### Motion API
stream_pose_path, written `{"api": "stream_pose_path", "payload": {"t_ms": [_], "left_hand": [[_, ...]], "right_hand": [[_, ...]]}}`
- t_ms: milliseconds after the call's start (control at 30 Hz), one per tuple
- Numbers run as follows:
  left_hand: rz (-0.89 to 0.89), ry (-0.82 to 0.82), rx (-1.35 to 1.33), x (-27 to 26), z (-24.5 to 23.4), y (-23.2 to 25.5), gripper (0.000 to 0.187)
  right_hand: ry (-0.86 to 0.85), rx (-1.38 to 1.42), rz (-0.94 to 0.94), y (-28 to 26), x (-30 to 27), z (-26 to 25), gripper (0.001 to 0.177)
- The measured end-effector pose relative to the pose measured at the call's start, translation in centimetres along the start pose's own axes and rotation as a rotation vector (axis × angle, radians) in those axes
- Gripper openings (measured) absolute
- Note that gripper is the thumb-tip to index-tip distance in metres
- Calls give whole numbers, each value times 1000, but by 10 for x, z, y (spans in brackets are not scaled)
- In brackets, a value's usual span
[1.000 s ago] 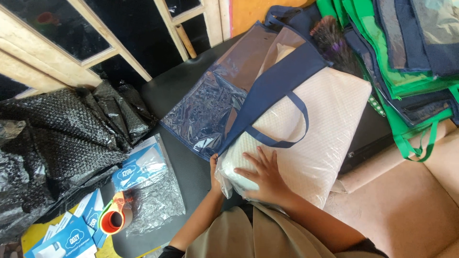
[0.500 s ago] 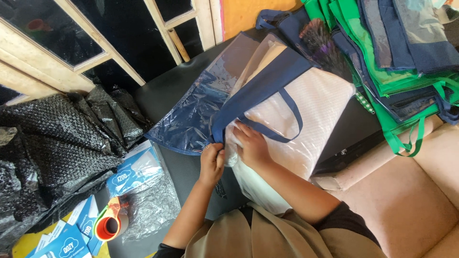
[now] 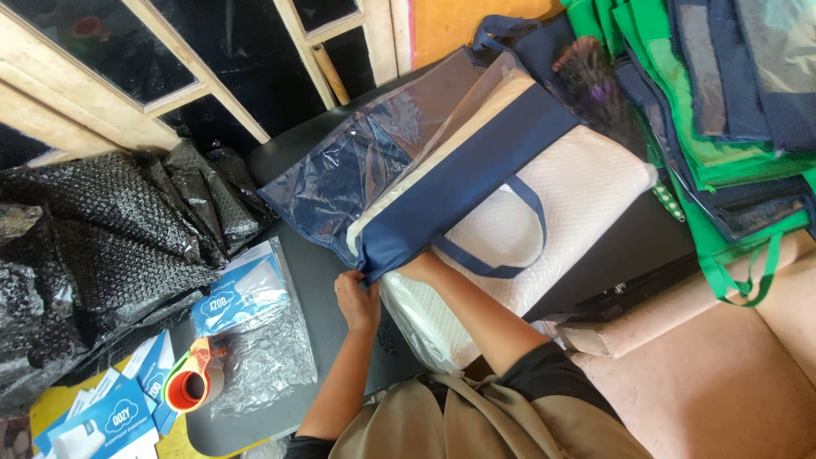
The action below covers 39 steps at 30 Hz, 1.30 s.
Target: The person prepares a pillow for shipping by cleaning a blue storage bag with a duster, placing the pillow inside, adding a product label, and zipping the bag closed.
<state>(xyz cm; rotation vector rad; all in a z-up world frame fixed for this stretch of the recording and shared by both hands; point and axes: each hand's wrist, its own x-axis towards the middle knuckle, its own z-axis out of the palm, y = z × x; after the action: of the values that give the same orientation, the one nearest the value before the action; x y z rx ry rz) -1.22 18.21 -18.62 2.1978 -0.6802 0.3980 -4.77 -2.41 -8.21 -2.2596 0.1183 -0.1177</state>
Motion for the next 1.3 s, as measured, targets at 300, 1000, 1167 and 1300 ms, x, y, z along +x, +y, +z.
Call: {"api": "stream_pose_path", "payload": {"t_ms": [300,1000,1167,1300], "left_hand": [[-931,369,-507,-25,54,8,22],[-1090,633,-626,33,48,-21,27],[-1091,461,-684,52,26,14,29],[-1092,315,-718,53,-14,45,33]], "right_hand": [[530,-570,-616,162,-35,-92,91],[183,81,685,332,-19,-335,46],[310,443,713,315,-69,-297,42],[279,479,736,334,-114,-259,35]]}}
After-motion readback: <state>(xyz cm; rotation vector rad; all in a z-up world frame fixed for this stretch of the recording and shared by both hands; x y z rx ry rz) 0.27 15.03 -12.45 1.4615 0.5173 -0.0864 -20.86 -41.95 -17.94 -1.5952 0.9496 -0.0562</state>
